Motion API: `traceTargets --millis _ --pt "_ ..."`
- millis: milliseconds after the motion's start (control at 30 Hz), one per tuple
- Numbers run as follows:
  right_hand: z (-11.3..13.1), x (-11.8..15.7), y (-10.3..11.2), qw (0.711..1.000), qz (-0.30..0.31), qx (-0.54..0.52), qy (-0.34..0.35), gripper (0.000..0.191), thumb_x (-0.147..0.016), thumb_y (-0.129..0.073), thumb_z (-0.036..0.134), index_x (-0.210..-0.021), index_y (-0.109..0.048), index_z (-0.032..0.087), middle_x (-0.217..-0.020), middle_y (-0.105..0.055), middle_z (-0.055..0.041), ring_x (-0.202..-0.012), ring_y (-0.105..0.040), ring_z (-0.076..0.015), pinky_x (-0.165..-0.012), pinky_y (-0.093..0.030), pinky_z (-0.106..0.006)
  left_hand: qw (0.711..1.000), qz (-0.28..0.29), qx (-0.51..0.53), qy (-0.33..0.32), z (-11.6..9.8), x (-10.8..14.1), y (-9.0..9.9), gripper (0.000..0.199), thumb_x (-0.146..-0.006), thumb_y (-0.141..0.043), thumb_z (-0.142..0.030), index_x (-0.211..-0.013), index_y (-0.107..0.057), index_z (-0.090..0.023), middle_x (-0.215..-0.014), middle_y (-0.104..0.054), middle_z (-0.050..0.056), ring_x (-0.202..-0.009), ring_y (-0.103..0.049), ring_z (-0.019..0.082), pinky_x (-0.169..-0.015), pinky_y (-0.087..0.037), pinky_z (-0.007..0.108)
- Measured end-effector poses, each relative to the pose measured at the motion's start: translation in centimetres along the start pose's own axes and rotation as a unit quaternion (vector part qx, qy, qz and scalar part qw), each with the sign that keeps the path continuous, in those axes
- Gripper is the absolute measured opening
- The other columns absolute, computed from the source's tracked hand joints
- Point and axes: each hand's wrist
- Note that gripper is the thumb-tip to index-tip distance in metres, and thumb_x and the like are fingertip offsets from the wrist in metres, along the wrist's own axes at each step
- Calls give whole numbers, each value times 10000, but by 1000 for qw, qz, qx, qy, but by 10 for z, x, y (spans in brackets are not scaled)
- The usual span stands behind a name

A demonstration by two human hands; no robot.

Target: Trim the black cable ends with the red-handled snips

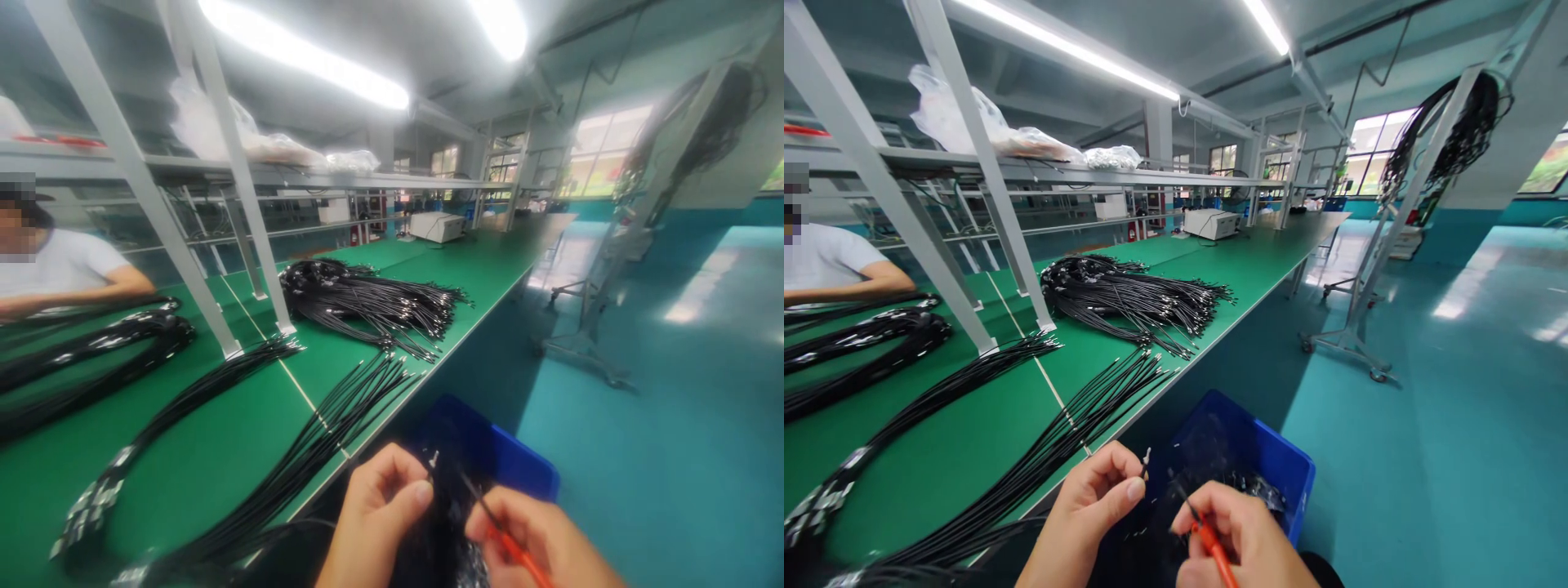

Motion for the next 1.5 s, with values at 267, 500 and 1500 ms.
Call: traceTargets --millis 267,500,1500 --pt "-8 -9 15 974 -203 -56 78 387 -488 -817 518 -693 -645 237 -519 -578 9 -483 -519 -177 -462 -397 -286 899 84 -428 -32 31 6 -30 135 -618 -734 -136 -678 -661 -232 -702 -634 -51 -660 -588 137 -584 -392 201" --pt "-10 -17 26 977 -205 -54 -15 384 -390 -795 485 -633 -638 234 -397 -503 41 -330 -377 -104 -336 -267 -231 769 -190 -610 29 19 -9 59 206 -857 -441 -97 -897 -641 -123 -946 -619 165 -957 -533 344 -822 -380 455" --pt "0 -15 -11 895 -270 -317 160 376 -614 -831 337 -888 -596 230 -728 -673 9 -516 -557 -106 -520 -444 -222 994 96 8 57 1 -13 -32 390 -733 -652 -528 -664 -526 -166 -493 -461 -58 -425 -388 77 -427 -302 188"
Point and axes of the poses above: each hand's wrist, its own x-axis away from the middle knuckle, its own y-axis out of the back of the hand, z = x × y
